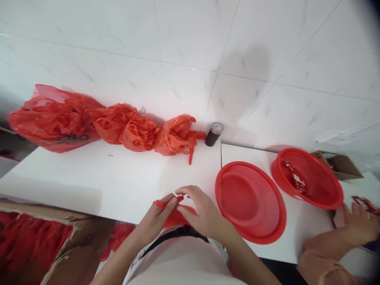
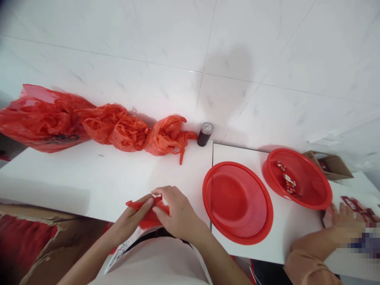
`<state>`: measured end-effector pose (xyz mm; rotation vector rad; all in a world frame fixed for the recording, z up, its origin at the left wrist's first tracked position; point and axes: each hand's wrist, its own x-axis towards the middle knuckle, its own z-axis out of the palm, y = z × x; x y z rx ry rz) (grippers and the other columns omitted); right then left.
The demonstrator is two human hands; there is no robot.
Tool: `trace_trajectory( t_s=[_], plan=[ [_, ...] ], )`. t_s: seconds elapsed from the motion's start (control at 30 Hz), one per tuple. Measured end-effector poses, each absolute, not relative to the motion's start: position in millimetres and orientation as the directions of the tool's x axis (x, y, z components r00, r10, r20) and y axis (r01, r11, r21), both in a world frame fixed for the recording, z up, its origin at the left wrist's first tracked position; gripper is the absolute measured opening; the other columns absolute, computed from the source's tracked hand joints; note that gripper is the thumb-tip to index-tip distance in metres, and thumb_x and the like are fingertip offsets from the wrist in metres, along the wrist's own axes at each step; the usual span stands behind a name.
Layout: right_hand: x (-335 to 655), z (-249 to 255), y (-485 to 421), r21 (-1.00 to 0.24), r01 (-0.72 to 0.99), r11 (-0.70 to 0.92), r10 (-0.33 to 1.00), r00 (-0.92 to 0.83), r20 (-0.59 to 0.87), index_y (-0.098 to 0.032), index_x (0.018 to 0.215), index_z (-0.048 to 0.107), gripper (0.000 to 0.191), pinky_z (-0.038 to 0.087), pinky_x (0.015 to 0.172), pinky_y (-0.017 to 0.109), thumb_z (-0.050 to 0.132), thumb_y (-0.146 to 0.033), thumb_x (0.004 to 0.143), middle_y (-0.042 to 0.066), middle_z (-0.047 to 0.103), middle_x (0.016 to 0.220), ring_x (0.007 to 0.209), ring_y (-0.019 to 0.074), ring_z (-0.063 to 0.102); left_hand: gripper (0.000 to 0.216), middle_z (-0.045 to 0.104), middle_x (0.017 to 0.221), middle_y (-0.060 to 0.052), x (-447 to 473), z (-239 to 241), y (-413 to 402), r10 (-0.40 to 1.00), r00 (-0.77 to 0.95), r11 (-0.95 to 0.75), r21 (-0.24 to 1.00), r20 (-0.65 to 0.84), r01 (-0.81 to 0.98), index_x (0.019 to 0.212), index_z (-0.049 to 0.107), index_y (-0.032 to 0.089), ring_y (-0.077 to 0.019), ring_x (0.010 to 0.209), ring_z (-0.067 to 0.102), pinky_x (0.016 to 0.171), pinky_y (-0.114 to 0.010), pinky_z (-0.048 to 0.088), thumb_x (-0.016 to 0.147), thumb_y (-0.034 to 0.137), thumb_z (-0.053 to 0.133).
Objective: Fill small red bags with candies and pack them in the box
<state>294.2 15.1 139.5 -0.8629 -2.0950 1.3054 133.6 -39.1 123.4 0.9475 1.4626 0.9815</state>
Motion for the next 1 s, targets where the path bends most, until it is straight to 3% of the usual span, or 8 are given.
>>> trace_trajectory(
  t_s=[0.2, 0.37, 0.47, 0.57, 0.67, 0.73, 0.87, 1.0],
  plan=[
    [312, 145, 4, -0.966, 0.204, 0.157, 0.731, -0.682, -0.026, -0.023, 0.098, 0.056, 0.012, 0.049, 0.079, 0.026, 0.050, -0.017, 0.090, 0.000, 0.065, 0.093, 0.084, 0.0126, 0.060, 0.040, 0.054, 0.069, 0.001, 115, 124, -38, 0.888, 0.182, 0.419, 0.906, -0.422, 0.056, 0.082, 0.060, 0.019, -0.0135, 0.064, 0.048, 0.062, -0.025, 0.042, 0.095, 0.050, 0.038],
    [306, 147, 7, -0.952, 0.177, 0.251, 0.711, -0.701, 0.057, -0.025, 0.108, 0.059, 0.019, 0.046, 0.091, 0.030, 0.053, -0.019, 0.090, 0.003, 0.065, 0.107, 0.099, 0.0155, 0.059, 0.021, 0.066, 0.080, -0.002, 111, 125, -38, 0.895, 0.298, 0.264, 0.932, -0.333, 0.250, 0.085, 0.070, 0.020, -0.0149, 0.073, 0.057, 0.069, -0.026, 0.045, 0.090, 0.030, 0.052],
    [292, 122, 15, -0.904, 0.280, 0.324, 0.746, -0.663, 0.062, -0.025, 0.124, 0.055, 0.032, 0.042, 0.096, 0.036, 0.040, -0.023, 0.096, 0.006, 0.066, 0.111, 0.106, 0.0187, 0.057, 0.024, 0.066, 0.075, 0.001, 114, 115, -39, 0.932, 0.259, 0.141, 0.911, -0.254, 0.388, 0.079, 0.069, 0.021, -0.0125, 0.067, 0.056, 0.062, -0.023, 0.042, 0.079, 0.008, 0.049],
    [282, 100, 16, -0.904, 0.365, 0.224, 0.764, -0.642, -0.070, -0.024, 0.131, 0.052, 0.037, 0.046, 0.084, 0.035, 0.033, -0.029, 0.099, 0.003, 0.068, 0.089, 0.085, 0.0179, 0.061, 0.029, 0.062, 0.069, 0.002, 117, 98, -42, 0.990, 0.093, 0.055, 0.884, -0.110, 0.463, 0.066, 0.059, 0.020, -0.0107, 0.063, 0.056, 0.058, -0.021, 0.041, 0.067, -0.003, 0.042],
    [280, 96, 11, -0.961, 0.272, -0.041, 0.688, -0.690, -0.225, -0.026, 0.134, 0.048, 0.038, 0.048, 0.073, 0.030, 0.033, -0.035, 0.100, -0.002, 0.065, 0.074, 0.066, 0.0150, 0.060, 0.024, 0.065, 0.088, -0.002, 117, 84, -46, 0.994, -0.068, -0.038, 0.875, 0.081, 0.482, 0.076, 0.059, 0.020, -0.0123, 0.076, 0.062, 0.065, -0.022, 0.047, 0.074, 0.001, 0.044],
    [282, 97, 8, -0.965, 0.185, -0.187, 0.634, -0.728, -0.262, -0.026, 0.122, 0.053, 0.031, 0.047, 0.072, 0.029, 0.036, -0.038, 0.099, -0.003, 0.063, 0.073, 0.065, 0.0136, 0.059, 0.022, 0.065, 0.103, -0.005, 116, 81, -47, 0.986, -0.093, -0.076, 0.860, 0.142, 0.505, 0.091, 0.062, 0.021, -0.0145, 0.089, 0.063, 0.074, -0.025, 0.050, 0.083, 0.007, 0.047],
    [290, 95, 3, -0.963, 0.164, -0.214, 0.714, -0.647, -0.268, -0.021, 0.081, 0.053, 0.029, 0.041, 0.064, 0.024, 0.045, -0.046, 0.095, -0.004, 0.053, 0.070, 0.066, 0.0112, 0.049, 0.029, 0.069, 0.104, -0.005, 112, 85, -48, 0.997, 0.078, -0.067, 0.843, 0.030, 0.534, 0.115, 0.063, 0.025, -0.0159, 0.094, 0.064, 0.083, -0.027, 0.050, 0.094, 0.021, 0.044],
    [299, 82, 5, -0.958, 0.159, -0.239, 0.820, -0.496, -0.287, -0.022, 0.070, 0.039, 0.037, 0.032, 0.052, 0.021, 0.055, -0.049, 0.089, -0.008, 0.040, 0.059, 0.055, 0.0087, 0.037, 0.032, 0.073, 0.097, -0.003, 101, 86, -53, 0.985, 0.148, 0.001, 0.849, -0.093, 0.529, 0.108, 0.069, 0.026, -0.0176, 0.090, 0.065, 0.083, -0.029, 0.050, 0.098, 0.032, 0.039]
  ],
)
